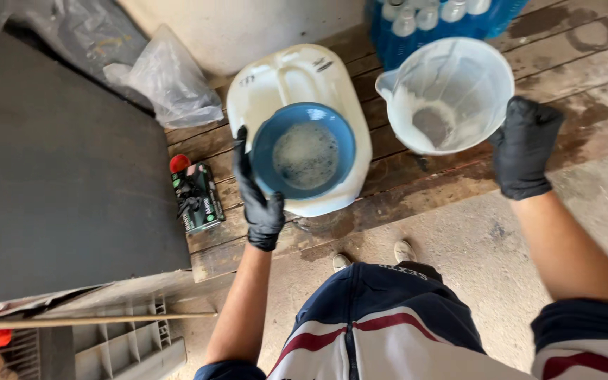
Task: The person pours blue liquid from small plastic bottles into a larger plastic container using a pitcher and a funnel, then organizes the empty and full bottles on a wooden workbench.
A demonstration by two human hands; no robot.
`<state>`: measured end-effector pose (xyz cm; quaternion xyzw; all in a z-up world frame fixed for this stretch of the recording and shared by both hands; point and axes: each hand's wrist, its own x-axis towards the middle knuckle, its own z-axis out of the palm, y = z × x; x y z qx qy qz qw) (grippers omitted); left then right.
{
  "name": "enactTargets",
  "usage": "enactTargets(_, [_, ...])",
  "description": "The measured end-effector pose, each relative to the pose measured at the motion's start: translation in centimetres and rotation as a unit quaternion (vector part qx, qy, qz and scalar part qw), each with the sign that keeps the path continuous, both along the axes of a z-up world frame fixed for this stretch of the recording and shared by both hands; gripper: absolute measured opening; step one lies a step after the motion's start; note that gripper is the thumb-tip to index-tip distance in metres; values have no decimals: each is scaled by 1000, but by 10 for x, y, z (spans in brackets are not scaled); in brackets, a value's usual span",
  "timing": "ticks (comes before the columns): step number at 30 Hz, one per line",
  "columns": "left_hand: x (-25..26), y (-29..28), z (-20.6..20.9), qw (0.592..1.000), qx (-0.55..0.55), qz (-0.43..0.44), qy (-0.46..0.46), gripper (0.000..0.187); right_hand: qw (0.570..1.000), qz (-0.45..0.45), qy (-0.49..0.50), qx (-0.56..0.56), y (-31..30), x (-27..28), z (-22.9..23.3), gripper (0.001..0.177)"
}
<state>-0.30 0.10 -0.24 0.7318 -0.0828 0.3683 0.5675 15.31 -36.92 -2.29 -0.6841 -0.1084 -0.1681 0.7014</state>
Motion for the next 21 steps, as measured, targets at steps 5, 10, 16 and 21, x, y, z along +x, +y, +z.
enactTargets(5, [-17,73,-161,991,-59,113,31,59,995,-75,31,-55,-62,-32,-72,50])
enactTargets(10, [-22,-15,56,869,-455,193,-27,57,988,-124,30,-88,-123,-69,-115,41])
enactTargets(16, [-73,-42,6,932,120,259,-223,63,984,-147,70,-75,-187,-99,-126,45])
enactTargets(21, [-49,-131,11,895,154,285,-308,53,975,-208,74,-12,-275,-106,-253,5])
